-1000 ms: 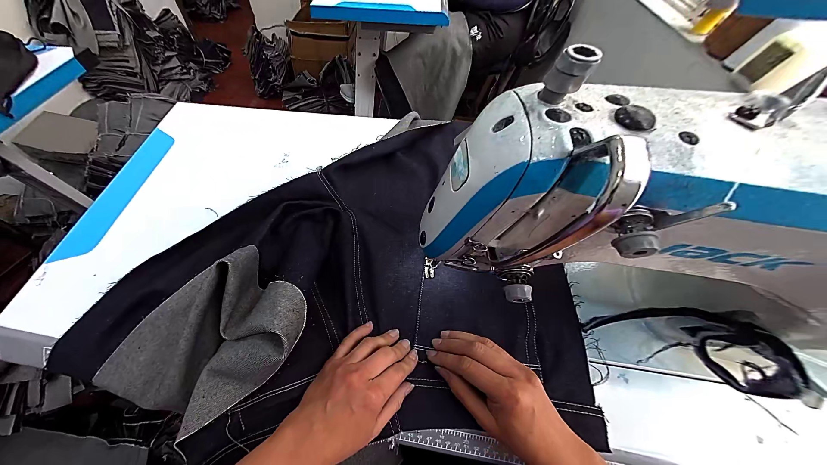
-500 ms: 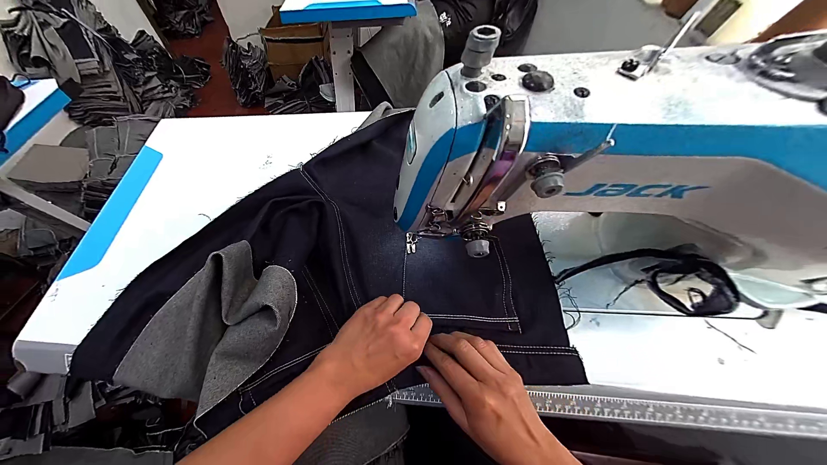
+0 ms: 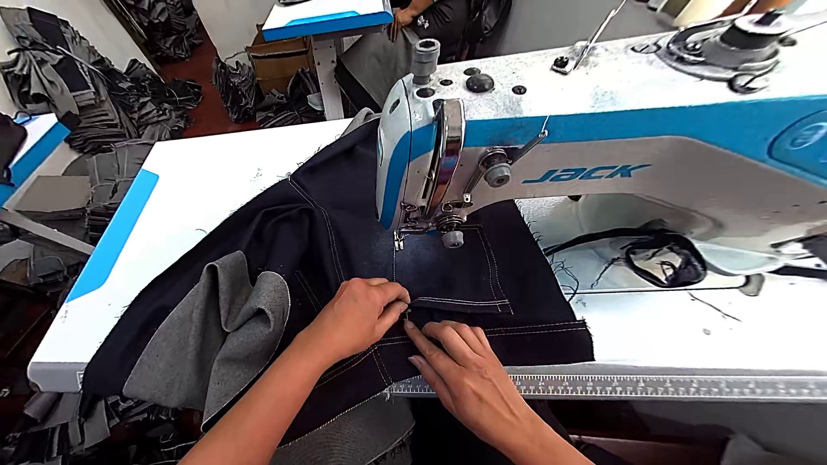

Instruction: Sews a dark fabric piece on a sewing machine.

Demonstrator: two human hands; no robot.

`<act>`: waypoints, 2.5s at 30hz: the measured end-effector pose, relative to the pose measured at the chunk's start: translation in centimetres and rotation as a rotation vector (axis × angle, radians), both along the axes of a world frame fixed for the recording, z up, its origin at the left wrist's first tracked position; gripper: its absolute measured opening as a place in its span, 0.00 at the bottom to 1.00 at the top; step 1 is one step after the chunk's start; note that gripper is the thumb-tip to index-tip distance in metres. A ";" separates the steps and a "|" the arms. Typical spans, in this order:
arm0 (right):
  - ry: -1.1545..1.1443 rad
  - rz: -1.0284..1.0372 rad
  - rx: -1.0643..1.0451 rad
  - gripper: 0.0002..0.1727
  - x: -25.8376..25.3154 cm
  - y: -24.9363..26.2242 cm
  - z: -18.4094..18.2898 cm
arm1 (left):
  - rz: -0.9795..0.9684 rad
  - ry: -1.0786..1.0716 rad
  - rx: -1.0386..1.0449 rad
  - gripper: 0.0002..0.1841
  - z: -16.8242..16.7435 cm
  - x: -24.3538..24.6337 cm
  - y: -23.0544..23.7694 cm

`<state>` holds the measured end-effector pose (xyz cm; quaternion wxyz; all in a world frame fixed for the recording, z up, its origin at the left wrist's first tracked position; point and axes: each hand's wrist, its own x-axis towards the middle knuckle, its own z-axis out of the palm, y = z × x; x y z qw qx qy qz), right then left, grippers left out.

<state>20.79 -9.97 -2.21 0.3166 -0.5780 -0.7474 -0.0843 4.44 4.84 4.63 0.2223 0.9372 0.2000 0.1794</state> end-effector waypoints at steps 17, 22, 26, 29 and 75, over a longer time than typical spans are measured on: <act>-0.223 -0.110 -0.064 0.18 -1.1 1.1 2.0 | 0.035 -0.117 0.248 0.15 -4.0 -2.3 -2.4; -0.038 0.075 -0.023 0.15 2.0 1.2 3.8 | 0.044 0.041 0.429 0.20 -4.1 -2.8 -3.9; -0.045 0.210 -0.049 0.17 3.5 2.8 2.2 | 0.002 -0.051 0.315 0.17 -4.4 -3.3 -3.4; -0.086 0.240 -0.028 0.17 4.1 2.9 1.6 | 0.018 -0.188 0.211 0.13 -4.5 -4.0 -2.7; -0.135 -0.016 -0.014 0.23 0.6 0.2 0.6 | 0.122 -0.072 -0.021 0.09 -0.9 0.1 -0.4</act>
